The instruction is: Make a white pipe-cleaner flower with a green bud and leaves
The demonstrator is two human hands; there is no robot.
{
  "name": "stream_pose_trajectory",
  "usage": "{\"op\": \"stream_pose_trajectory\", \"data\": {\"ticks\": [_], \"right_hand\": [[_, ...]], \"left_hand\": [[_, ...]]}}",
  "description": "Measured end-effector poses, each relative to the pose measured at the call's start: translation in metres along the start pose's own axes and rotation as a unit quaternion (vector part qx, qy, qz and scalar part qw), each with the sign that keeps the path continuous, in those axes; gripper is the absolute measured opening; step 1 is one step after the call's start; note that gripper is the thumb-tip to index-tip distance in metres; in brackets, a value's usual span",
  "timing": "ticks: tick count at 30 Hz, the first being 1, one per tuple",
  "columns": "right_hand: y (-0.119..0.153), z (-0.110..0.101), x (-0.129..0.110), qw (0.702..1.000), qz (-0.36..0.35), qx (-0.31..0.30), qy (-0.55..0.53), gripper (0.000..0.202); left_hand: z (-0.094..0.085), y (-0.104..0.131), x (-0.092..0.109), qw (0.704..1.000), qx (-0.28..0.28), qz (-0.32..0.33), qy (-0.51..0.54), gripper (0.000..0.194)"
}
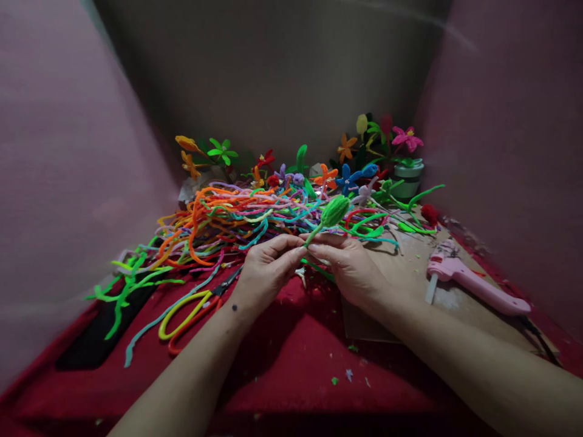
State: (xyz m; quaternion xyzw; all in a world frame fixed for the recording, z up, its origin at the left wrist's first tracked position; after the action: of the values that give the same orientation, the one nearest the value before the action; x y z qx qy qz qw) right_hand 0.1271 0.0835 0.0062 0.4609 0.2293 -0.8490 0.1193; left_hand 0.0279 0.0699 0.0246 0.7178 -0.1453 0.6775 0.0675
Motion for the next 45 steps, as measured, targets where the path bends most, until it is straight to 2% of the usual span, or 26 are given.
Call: {"op": "stream_pose_trajectory", "data": {"ticks": [4, 8, 11, 13, 15, 18, 19, 21, 23, 25, 28, 32, 36, 40, 43, 45], "right_hand": [[-0.002, -0.002, 0.010, 0.999, 0.019, -0.011, -0.029, 0.012], [-0.002, -0.004, 0.011, 0.999, 0.018, 0.010, -0.049, 0.011], [0.000, -0.006, 0.010, 0.998, 0.019, 0.033, -0.058, 0.010], [0.002, -0.009, 0.011, 0.996, 0.015, 0.055, -0.068, 0.011], [0.005, -0.012, 0.014, 0.993, 0.016, 0.083, -0.079, 0.011], [0.010, -0.017, 0.019, 0.990, 0.021, 0.116, -0.078, 0.011], [0.011, -0.017, 0.019, 0.990, 0.021, 0.119, -0.069, 0.012], [0.011, -0.014, 0.018, 0.993, 0.020, 0.105, -0.048, 0.014], [0.009, -0.007, 0.016, 0.997, 0.022, 0.073, -0.031, 0.016], [0.007, -0.002, 0.014, 0.998, 0.023, 0.049, -0.027, 0.018], [0.006, -0.003, 0.015, 0.998, 0.028, 0.040, -0.039, 0.016], [0.003, -0.007, 0.019, 0.997, 0.038, 0.035, -0.056, 0.014], [-0.001, -0.005, 0.016, 0.998, 0.038, 0.011, -0.047, 0.012], [-0.001, 0.002, 0.011, 0.998, 0.040, -0.015, -0.043, 0.014], [0.000, 0.004, 0.010, 0.998, 0.034, -0.017, -0.055, 0.010], [0.001, 0.000, 0.011, 0.997, 0.029, 0.013, -0.070, 0.008]], "left_hand": [[0.005, 0.000, -0.010, 0.995, -0.054, -0.056, 0.059, 0.016], [0.012, 0.001, -0.015, 0.988, -0.099, -0.084, 0.088, 0.019], [0.010, 0.000, -0.011, 0.995, -0.080, -0.064, 0.013, 0.021], [0.004, 0.000, 0.000, 0.996, -0.040, -0.008, -0.085, 0.019], [0.002, 0.003, 0.017, 0.972, 0.008, 0.084, -0.218, 0.014], [0.013, 0.015, 0.036, 0.886, 0.050, 0.217, -0.406, 0.010], [0.017, 0.018, 0.037, 0.863, 0.053, 0.241, -0.441, 0.012], [0.021, 0.020, 0.036, 0.847, 0.053, 0.254, -0.464, 0.015], [0.016, 0.018, 0.033, 0.865, 0.058, 0.232, -0.441, 0.014], [0.010, 0.015, 0.028, 0.900, 0.060, 0.196, -0.385, 0.011], [0.006, 0.009, 0.017, 0.948, 0.036, 0.139, -0.282, 0.012], [0.007, 0.004, 0.006, 0.988, 0.010, 0.060, -0.142, 0.015], [0.011, 0.003, -0.005, 0.999, -0.034, -0.022, 0.003, 0.017], [0.021, 0.004, -0.013, 0.980, -0.118, -0.083, 0.137, 0.015], [0.025, 0.005, -0.015, 0.975, -0.150, -0.097, 0.128, 0.016], [0.020, 0.003, -0.009, 0.991, -0.116, -0.061, 0.033, 0.019]]}}
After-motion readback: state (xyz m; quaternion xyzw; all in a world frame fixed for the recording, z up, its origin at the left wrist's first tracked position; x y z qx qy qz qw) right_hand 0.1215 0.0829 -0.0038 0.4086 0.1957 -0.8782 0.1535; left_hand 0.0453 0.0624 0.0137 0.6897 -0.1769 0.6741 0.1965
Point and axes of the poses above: each hand's wrist, its own y-axis away from the middle knuckle, its own z-axis out of the palm, x = y × z, the point moved 10 cm from there along -y, towards the middle knuckle, and after that the axes turned 10 degrees about -x, right-handed, at the moved point
